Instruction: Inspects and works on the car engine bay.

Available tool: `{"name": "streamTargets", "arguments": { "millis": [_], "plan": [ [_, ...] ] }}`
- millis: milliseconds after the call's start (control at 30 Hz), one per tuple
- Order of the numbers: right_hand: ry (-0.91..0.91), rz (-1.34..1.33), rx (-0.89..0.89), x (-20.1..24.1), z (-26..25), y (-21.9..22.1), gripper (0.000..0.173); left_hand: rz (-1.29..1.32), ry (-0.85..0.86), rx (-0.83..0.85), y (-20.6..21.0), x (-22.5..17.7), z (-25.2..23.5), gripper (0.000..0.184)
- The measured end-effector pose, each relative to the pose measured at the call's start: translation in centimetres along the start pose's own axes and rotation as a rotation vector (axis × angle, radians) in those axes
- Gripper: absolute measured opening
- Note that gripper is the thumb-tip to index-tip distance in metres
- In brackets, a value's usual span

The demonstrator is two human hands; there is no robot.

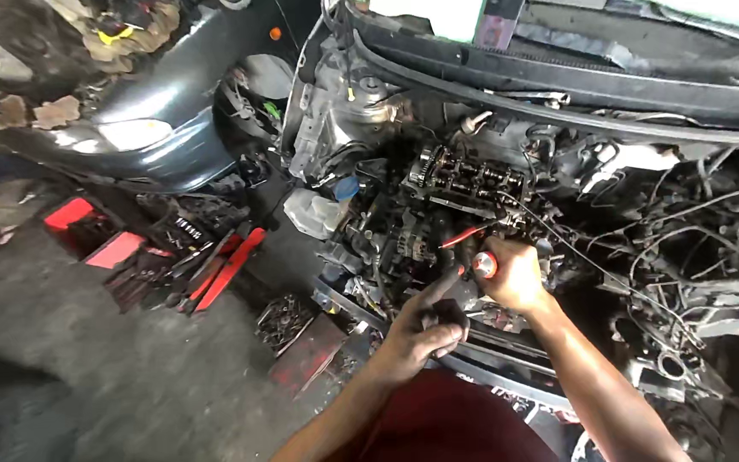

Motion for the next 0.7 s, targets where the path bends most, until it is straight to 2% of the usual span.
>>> {"name": "streamTargets", "arguments": {
  "millis": [133, 700],
  "plan": [
    [-0.067, 0.043, 0.003, 0.6, 0.3, 0.1, 0.026, 0.002, -0.007, -0.001, 0.0, -0.1, 0.1, 0.079],
    [-0.086, 0.082, 0.061, 2.8, 0.5, 1.5, 0.024, -0.007, -0.018, -0.037, -1.2, -1.0, 1.5, 0.077]
  ]
}}
Point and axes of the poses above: each hand's wrist, its own z-axis away from the middle knuckle, its own y-axis out of the palm, x = y × z, the point moved 2 cm from there along -z, towards the middle knuckle, and after that the axes turned 3 degrees about y, right-handed, at the moved point
